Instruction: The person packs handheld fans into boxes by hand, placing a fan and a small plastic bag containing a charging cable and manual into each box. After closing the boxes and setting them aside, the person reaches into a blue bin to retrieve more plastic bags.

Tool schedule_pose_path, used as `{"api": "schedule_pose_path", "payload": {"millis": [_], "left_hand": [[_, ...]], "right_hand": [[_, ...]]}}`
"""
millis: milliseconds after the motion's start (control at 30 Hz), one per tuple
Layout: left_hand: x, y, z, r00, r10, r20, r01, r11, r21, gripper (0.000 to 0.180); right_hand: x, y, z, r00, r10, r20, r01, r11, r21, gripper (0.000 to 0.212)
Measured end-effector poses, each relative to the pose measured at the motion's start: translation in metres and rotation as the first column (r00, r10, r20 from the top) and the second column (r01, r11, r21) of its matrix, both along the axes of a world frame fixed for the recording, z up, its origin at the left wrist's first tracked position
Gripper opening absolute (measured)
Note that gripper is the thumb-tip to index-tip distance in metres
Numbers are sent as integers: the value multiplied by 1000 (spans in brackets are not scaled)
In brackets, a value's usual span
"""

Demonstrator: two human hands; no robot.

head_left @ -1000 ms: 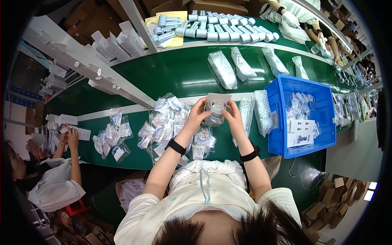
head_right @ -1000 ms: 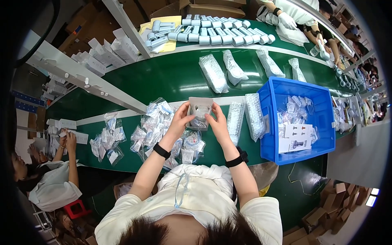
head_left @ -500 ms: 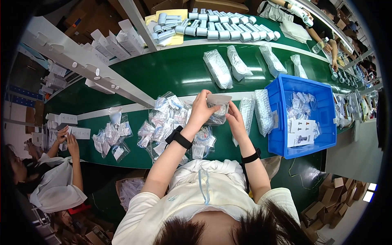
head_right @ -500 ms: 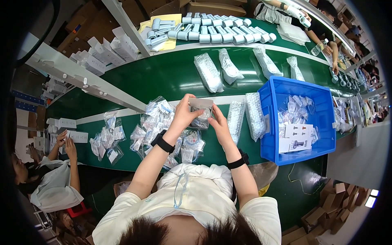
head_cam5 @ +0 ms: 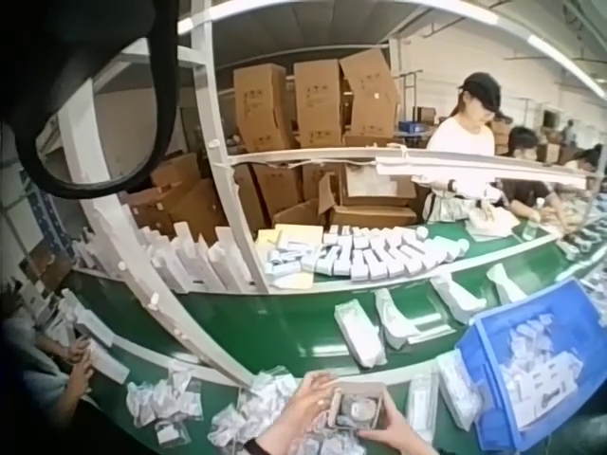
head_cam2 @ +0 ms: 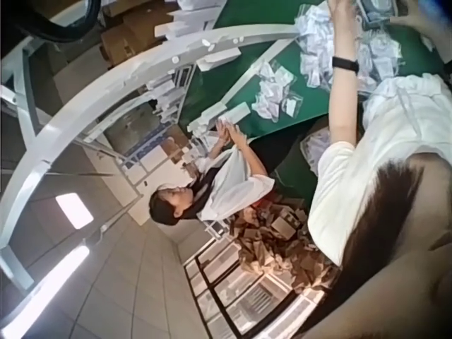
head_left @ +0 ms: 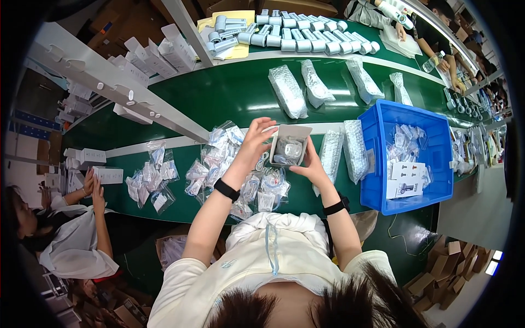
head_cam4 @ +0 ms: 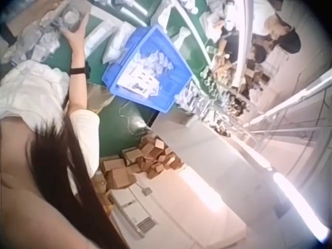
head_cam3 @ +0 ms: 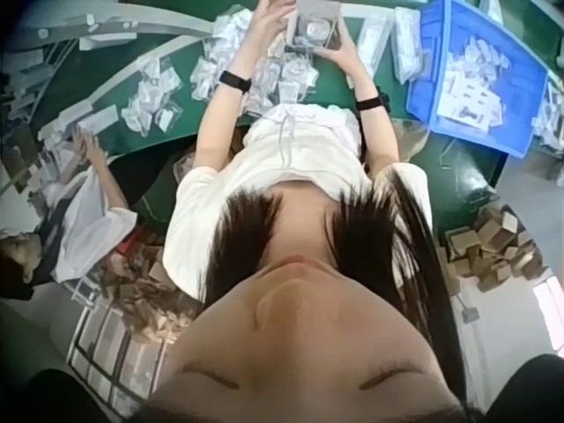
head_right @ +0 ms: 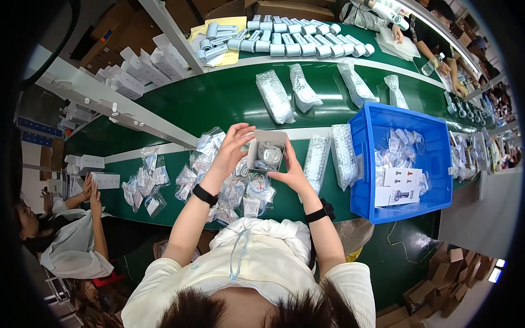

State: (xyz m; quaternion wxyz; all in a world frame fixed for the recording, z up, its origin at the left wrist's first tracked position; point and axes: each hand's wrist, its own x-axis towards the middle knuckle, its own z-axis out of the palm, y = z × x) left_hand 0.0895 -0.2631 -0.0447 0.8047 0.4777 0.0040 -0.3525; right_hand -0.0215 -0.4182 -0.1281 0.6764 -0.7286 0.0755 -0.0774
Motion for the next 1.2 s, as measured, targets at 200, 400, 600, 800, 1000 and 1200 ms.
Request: {"api": "schedule_pose_path", "payload": {"millis": [200, 400, 600, 800, 1000, 1200], "left_hand": [[-16, 13, -43, 982, -105, 156, 100, 994, 37, 40], [-26, -5, -51, 891, -196, 410, 35, 929, 369, 46], [-23, -12, -29, 519, -215, 828, -216, 903, 371, 48], [5, 8, -29, 36, -403, 915, 52, 915, 401, 48], [-7, 11, 4, -165, -578, 799, -23, 813, 582, 47], [-10, 7, -1, -257, -655, 711, -98, 749, 655, 46]], "right_hand": [[-3, -1, 10, 999, -53, 7, 32, 710, 704, 71], [6, 6, 31, 994, -62, -93, 98, 886, 453, 57], [11, 5, 36, 986, -112, -127, 142, 956, 258, 46], [8, 8, 36, 975, -143, -169, 177, 963, 205, 46], [-6, 0, 16, 984, -49, 169, -14, 935, 355, 60], [-16, 7, 21, 939, 18, 344, -144, 927, 345, 78]]}}
